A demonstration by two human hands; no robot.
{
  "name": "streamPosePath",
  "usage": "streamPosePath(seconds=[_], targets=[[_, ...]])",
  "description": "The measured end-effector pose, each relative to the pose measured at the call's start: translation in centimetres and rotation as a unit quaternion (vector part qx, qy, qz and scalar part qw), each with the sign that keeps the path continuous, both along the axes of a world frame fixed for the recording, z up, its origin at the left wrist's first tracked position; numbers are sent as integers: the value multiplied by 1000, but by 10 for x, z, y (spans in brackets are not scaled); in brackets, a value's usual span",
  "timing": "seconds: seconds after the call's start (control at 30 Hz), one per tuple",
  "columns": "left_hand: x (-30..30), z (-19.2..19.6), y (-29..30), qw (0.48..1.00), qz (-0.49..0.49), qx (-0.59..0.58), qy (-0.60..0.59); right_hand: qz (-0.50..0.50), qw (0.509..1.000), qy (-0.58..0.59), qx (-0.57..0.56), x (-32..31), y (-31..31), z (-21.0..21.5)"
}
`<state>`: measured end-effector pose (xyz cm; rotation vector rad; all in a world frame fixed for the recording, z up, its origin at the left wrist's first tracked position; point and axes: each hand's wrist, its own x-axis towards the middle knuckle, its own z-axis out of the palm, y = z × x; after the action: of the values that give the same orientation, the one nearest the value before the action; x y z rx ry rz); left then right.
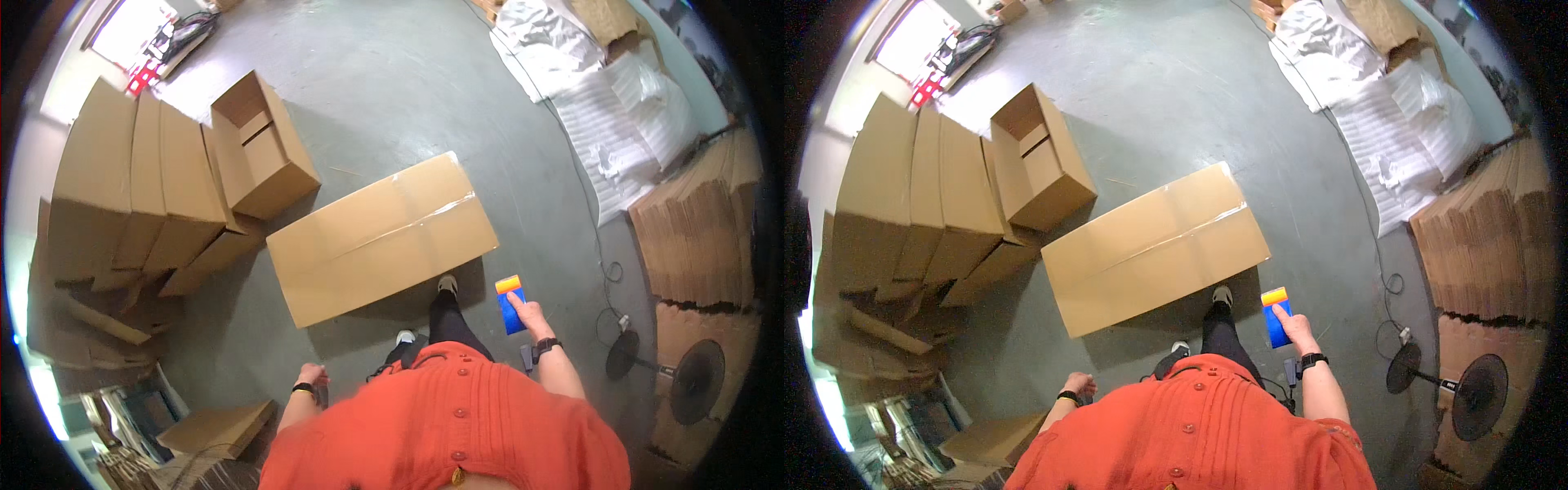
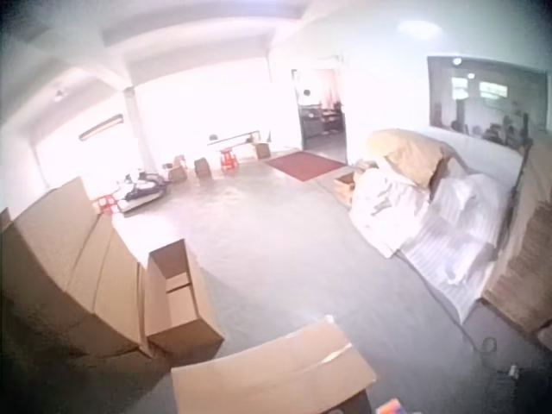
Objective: Use a handheld tape dispenser to seal the seams of cardboard boxes.
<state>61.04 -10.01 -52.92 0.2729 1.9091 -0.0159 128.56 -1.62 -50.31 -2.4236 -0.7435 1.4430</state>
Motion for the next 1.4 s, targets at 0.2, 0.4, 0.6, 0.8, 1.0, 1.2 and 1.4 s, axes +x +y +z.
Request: streamPosePath(seconds=[0.2, 0.4, 0.6, 0.8, 1.0, 1.2, 1.4], targets=[[55, -35, 197, 917, -369, 121, 90, -72, 996, -40, -31, 54, 30, -55], [197, -55, 421, 803, -473, 342, 122, -195, 980, -33, -22, 64, 62, -81], [325, -102, 564, 749, -498, 430, 84, -325, 943, -55, -37, 49, 77, -158], [388, -184, 642, 765, -512, 385, 67, -505, 861, 62, 21, 13, 92, -244], [433, -245, 664, 769, -528, 361, 32, -564, 825, 36, -15, -8, 108, -311], [450, -263, 661, 740, -587, 313, 97, -610, 790, 47, 32, -23, 129, -343], [452, -244, 641, 735, -566, 363, 91, -676, 729, 89, 50, -30, 126, -348]])
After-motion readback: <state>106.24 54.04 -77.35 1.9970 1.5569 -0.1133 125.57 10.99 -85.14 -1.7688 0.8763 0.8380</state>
